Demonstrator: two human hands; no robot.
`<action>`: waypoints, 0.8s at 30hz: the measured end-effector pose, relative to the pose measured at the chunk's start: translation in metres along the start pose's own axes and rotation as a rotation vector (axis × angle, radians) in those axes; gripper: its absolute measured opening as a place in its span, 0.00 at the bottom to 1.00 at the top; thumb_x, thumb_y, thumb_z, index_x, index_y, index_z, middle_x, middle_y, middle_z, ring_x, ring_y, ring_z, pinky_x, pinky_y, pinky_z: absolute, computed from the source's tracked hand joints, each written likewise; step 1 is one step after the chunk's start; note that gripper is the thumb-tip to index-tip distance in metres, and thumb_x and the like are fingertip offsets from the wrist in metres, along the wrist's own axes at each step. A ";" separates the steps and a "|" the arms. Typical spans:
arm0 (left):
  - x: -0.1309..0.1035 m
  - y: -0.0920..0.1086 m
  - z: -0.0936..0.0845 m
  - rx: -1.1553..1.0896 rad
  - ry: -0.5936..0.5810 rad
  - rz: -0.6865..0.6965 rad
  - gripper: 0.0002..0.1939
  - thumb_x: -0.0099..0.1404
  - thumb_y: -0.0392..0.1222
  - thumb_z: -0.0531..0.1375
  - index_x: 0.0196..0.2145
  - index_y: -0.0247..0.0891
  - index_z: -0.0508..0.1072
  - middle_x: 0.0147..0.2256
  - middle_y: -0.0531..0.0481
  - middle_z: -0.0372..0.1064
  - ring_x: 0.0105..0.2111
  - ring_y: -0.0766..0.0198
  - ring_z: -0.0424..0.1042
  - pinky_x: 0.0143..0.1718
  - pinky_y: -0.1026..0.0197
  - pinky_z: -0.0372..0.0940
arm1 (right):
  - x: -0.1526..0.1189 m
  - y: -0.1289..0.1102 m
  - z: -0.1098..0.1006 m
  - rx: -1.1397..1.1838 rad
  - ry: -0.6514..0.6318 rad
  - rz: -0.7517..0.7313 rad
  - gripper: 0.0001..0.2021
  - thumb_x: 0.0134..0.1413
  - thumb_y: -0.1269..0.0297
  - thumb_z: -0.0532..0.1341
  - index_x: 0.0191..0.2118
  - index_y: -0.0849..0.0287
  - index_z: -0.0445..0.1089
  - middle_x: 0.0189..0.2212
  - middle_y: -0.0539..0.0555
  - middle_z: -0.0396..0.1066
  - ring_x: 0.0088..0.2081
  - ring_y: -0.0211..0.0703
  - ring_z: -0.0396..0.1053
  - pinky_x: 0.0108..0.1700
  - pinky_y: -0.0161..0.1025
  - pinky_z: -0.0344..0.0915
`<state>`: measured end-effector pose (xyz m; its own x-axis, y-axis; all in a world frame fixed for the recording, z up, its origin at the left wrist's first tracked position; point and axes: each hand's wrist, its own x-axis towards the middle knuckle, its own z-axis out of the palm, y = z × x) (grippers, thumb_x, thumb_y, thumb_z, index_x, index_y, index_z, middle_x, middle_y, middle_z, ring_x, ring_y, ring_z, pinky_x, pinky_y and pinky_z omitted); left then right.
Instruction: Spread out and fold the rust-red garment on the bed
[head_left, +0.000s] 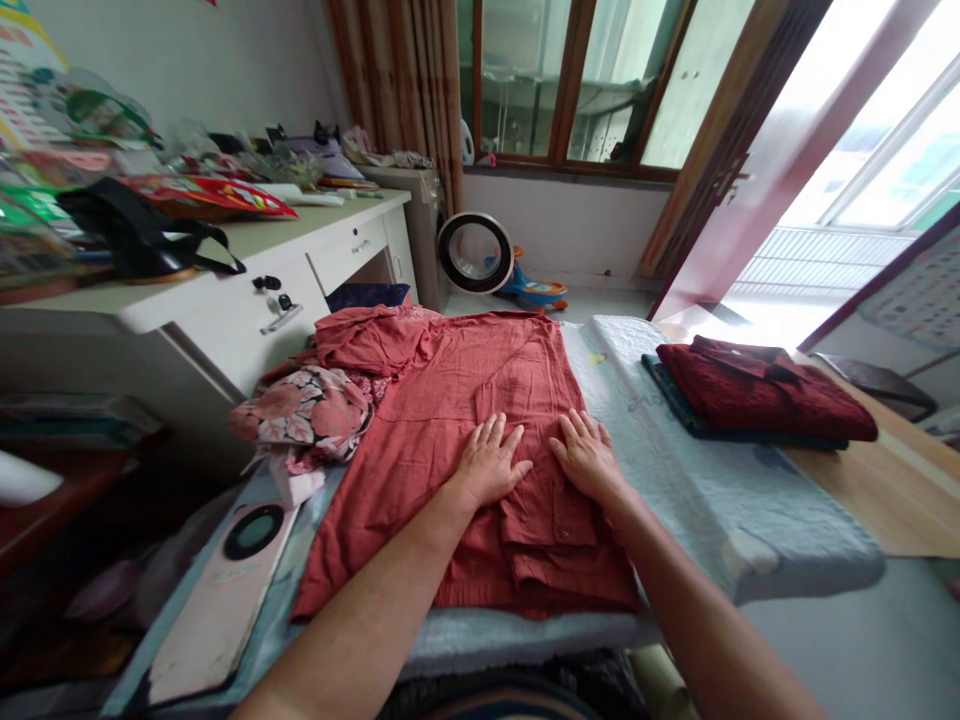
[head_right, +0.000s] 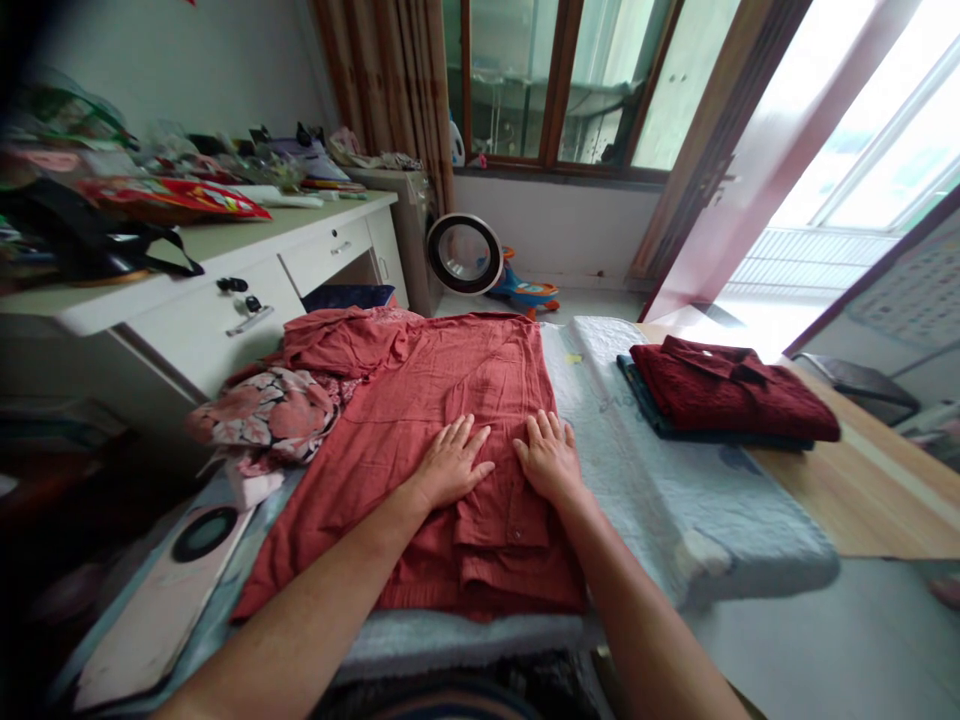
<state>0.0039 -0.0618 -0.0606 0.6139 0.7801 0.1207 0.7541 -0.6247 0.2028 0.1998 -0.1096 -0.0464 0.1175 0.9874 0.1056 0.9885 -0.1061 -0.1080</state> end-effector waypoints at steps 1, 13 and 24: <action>0.000 0.000 0.000 0.000 -0.002 0.001 0.35 0.69 0.61 0.52 0.67 0.40 0.57 0.68 0.37 0.49 0.68 0.46 0.46 0.66 0.42 0.47 | -0.004 -0.003 -0.001 0.021 0.015 -0.021 0.27 0.68 0.55 0.46 0.66 0.61 0.57 0.68 0.61 0.52 0.69 0.52 0.45 0.68 0.54 0.42; -0.005 0.006 -0.006 0.019 -0.031 0.004 0.31 0.70 0.55 0.52 0.66 0.39 0.58 0.67 0.37 0.52 0.67 0.47 0.50 0.65 0.42 0.49 | -0.027 -0.010 0.009 0.074 -0.008 -0.108 0.25 0.68 0.55 0.47 0.65 0.58 0.59 0.68 0.56 0.53 0.68 0.49 0.49 0.68 0.50 0.45; -0.059 0.004 -0.014 0.059 -0.069 0.086 0.41 0.69 0.66 0.47 0.68 0.34 0.53 0.69 0.33 0.45 0.69 0.47 0.44 0.66 0.46 0.44 | -0.029 -0.012 0.004 0.102 0.045 -0.120 0.23 0.67 0.57 0.49 0.63 0.61 0.62 0.66 0.58 0.58 0.66 0.50 0.53 0.67 0.49 0.47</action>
<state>-0.0329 -0.1099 -0.0534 0.6902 0.7205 0.0673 0.7089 -0.6919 0.1368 0.1846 -0.1370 -0.0518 0.0057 0.9859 0.1674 0.9810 0.0269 -0.1919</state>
